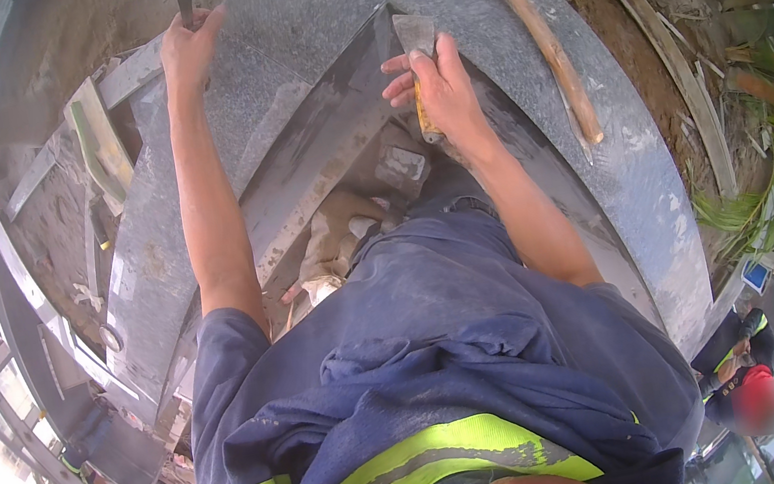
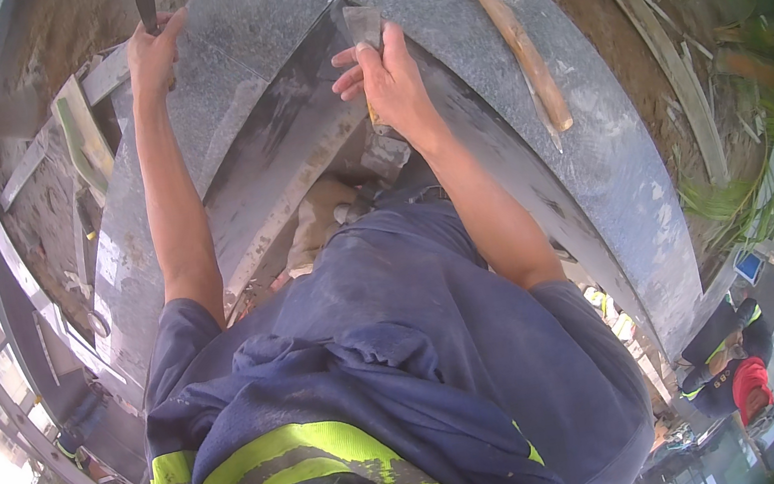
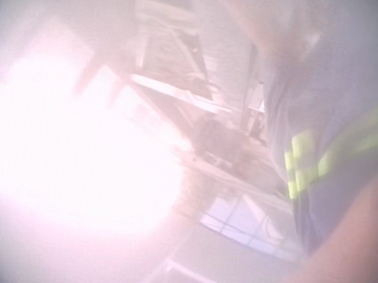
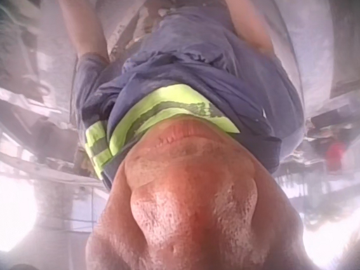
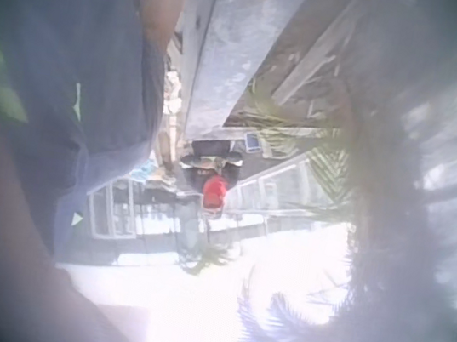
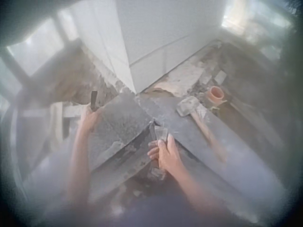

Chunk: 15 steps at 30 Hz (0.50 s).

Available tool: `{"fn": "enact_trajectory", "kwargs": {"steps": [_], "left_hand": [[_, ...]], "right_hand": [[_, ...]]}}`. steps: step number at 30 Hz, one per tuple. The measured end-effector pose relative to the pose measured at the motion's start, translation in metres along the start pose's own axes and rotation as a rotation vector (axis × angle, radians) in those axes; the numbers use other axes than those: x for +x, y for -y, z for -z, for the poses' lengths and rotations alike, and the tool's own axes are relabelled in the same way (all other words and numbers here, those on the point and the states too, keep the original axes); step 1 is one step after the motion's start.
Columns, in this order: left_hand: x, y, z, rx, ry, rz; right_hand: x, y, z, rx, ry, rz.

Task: The person uses an angle grinder to cut and shape a large stone tile, then positions it on a curved stone structure. They tap the tile with a rubber mallet to seat it and use a chisel to adjust the fit. The person repeats cutting and fitting steps to align the tile with adjacent pieces.

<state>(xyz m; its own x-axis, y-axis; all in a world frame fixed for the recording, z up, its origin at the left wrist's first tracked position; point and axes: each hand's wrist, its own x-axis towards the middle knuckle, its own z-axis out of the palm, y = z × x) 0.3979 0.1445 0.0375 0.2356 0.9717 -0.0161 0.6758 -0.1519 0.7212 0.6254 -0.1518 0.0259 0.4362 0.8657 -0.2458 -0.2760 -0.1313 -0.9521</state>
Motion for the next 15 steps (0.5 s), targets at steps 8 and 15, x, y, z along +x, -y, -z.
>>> {"fn": "enact_trajectory", "kwargs": {"steps": [8, 15], "left_hand": [[0.016, -0.001, -0.03, 0.277, 0.189, -0.213], [0.016, 0.011, -0.04, 0.443, 0.144, -0.354]], "right_hand": [[0.035, -0.012, -0.006, 0.003, -0.037, -0.058], [0.038, -0.003, -0.016, -0.054, -0.085, -0.104]]}}
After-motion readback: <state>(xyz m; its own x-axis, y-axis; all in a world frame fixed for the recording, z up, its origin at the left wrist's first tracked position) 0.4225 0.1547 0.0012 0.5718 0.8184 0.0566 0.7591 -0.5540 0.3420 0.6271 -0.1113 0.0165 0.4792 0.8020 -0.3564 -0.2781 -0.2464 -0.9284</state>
